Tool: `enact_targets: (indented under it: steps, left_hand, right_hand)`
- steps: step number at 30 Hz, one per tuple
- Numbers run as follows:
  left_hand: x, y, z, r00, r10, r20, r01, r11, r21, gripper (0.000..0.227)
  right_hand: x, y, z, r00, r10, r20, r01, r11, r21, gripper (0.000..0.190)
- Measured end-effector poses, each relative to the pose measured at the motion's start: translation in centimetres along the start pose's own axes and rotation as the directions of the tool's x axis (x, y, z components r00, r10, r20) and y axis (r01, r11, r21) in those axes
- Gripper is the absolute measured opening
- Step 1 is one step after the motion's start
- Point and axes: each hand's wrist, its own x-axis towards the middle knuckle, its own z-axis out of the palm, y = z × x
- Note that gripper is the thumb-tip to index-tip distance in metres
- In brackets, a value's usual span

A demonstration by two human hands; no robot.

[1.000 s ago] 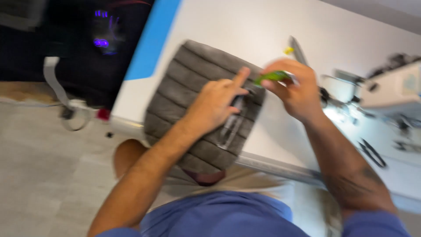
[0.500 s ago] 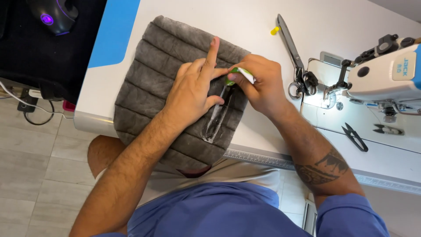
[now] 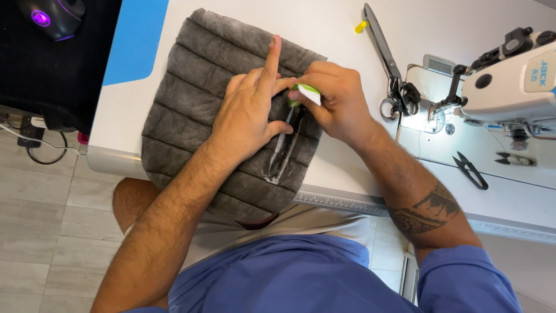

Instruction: Applying adhesive from a tube to a padded fabric panel and pressing the edges together to bond them.

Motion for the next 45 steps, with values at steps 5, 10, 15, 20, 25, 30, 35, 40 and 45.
enact_targets:
  steps: [5,10,15,20,25,30,35,40,45]
  left_hand:
    - [0.0,0.0,0.0,1.000,-0.002,0.008,0.003,1.000,-0.003,0.152]
    - [0.0,0.0,-0.1,0.999,-0.013,0.030,0.013,1.000,0.001,0.152]
    - [-0.1,0.1,-0.1,1.000,-0.004,0.009,0.004,1.000,-0.005,0.153]
    - [0.0,-0.1,-0.1,1.000,-0.006,0.023,0.006,1.000,0.002,0.154]
    - [0.1,-0.1,-0.1,1.000,0.008,0.015,-0.008,1.000,0.010,0.157]
    - [0.0,-0.2,-0.1,1.000,0.010,0.026,-0.010,1.000,-0.005,0.159]
    - [0.2,0.0,-0.2,0.999,-0.004,0.054,0.004,1.000,-0.001,0.166]
    - [-0.1,-0.1,-0.3,0.998,-0.004,0.069,0.005,1.000,-0.009,0.166]
    - [0.2,-0.1,-0.2,0.999,0.027,0.043,-0.027,1.000,0.003,0.166]
  right_hand:
    - [0.0,1.5,0.0,0.998,-0.010,-0.064,0.007,0.999,-0.054,0.010]
    - [0.0,1.8,0.3,0.999,-0.005,-0.038,0.002,0.998,-0.055,0.006]
    - [-0.2,1.4,0.3,0.998,-0.003,-0.065,0.001,1.000,-0.023,0.007]
    - [0.1,1.1,0.2,1.000,0.004,-0.008,-0.004,1.000,0.020,0.010]
    - [0.2,1.3,0.0,0.996,0.007,-0.090,-0.013,0.998,-0.068,0.014]
    - [-0.3,0.2,0.6,1.000,0.028,-0.002,-0.028,0.999,0.034,0.022]
    - [-0.2,0.1,0.3,0.999,0.032,-0.036,-0.031,0.999,0.022,0.018]
    - [-0.6,-0.3,0.8,0.999,0.035,-0.015,-0.034,0.997,0.063,0.018]
    - [-0.3,-2.0,0.7,0.999,0.023,0.028,-0.025,0.998,0.064,0.022]
